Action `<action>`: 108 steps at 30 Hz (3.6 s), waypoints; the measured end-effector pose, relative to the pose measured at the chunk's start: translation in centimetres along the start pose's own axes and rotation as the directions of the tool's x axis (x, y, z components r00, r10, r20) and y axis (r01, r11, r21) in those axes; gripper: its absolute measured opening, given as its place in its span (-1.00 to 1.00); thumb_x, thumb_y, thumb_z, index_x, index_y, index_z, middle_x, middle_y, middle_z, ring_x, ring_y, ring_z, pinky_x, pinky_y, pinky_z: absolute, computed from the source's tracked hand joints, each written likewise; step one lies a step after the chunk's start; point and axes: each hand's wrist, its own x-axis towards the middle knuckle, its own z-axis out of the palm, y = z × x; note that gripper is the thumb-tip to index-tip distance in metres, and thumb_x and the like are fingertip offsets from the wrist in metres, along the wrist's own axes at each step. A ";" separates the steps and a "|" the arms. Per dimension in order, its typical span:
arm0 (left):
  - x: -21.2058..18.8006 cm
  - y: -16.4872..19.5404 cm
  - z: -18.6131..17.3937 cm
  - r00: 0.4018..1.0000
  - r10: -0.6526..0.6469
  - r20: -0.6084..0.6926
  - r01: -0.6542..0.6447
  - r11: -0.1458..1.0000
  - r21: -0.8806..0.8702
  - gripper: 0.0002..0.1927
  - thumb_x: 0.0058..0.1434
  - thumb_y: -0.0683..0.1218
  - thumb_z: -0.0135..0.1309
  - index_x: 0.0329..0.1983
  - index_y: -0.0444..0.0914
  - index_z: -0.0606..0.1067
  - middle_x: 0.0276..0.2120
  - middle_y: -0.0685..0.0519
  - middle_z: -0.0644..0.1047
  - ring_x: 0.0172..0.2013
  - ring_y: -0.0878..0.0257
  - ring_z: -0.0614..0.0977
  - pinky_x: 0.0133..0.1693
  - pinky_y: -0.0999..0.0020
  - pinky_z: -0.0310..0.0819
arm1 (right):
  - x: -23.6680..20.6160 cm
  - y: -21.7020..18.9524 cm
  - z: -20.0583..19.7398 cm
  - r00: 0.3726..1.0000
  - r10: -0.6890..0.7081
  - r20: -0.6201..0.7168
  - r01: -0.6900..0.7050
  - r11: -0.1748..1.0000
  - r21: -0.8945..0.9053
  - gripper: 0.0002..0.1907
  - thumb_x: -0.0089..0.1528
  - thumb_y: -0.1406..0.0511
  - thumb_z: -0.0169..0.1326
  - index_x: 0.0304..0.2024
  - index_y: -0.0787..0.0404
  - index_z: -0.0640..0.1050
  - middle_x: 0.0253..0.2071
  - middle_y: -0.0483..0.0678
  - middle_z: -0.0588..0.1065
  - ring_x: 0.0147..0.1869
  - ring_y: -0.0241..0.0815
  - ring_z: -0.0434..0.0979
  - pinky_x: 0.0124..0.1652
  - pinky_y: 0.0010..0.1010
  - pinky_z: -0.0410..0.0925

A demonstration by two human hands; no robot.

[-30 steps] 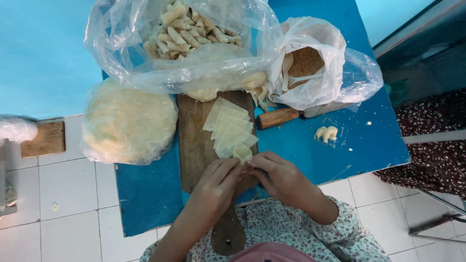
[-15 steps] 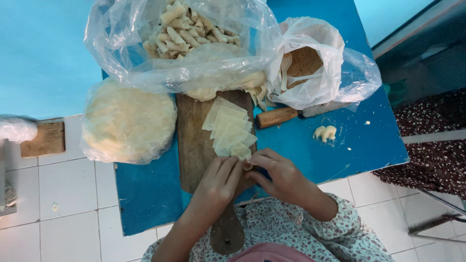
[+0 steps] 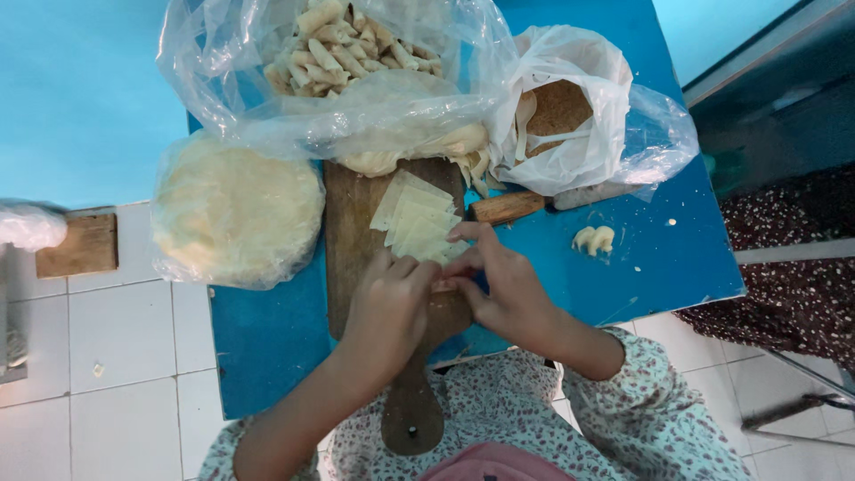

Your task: The person spoons brown filling from a plastic bag onto thin square wrappers on a wooden board, folds each wrapper around the filling, and places the folded pieces into a plastic bag. Later the person lifts a large round stack of dough sheets, peels and separates the soft layers, and gathers them on the board.

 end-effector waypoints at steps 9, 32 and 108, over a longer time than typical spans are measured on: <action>1.6 -0.3 -0.5 0.999 -0.051 -0.016 0.050 0.997 -0.061 -0.91 0.00 -0.25 0.13 -0.42 -0.25 0.59 -0.40 -0.13 0.55 -0.24 -0.17 0.55 -0.23 -0.03 0.44 | -1.2 1.8 1.7 0.959 -0.274 -0.068 0.270 0.961 -0.060 -0.61 0.24 0.58 0.15 0.05 0.21 0.40 -0.11 0.03 0.55 0.00 0.06 0.60 -0.05 -0.25 0.47; 3.3 -1.4 -1.4 0.973 -0.128 0.192 0.164 0.970 -0.181 -0.93 0.01 -0.21 0.14 -0.41 -0.24 0.55 -0.46 -0.08 0.62 -0.33 -0.07 0.67 -0.24 0.02 0.52 | -1.6 1.6 0.5 0.809 -0.588 0.016 0.570 0.777 -0.268 -0.60 0.16 0.55 0.18 0.00 0.38 0.36 -0.01 0.22 0.56 0.06 0.19 0.62 -0.05 -0.14 0.53; 2.9 -1.6 -3.5 0.830 0.502 -0.243 -0.472 0.864 0.173 -0.60 0.12 -0.13 0.22 0.06 -0.25 0.57 -0.01 0.07 0.56 0.04 0.09 0.56 0.08 -0.07 0.35 | 3.8 0.3 -3.6 0.969 0.069 0.236 -0.204 0.763 0.614 -0.42 0.32 0.49 0.09 0.28 0.18 0.13 -0.02 0.05 0.60 0.12 -0.29 0.59 0.09 -0.41 0.43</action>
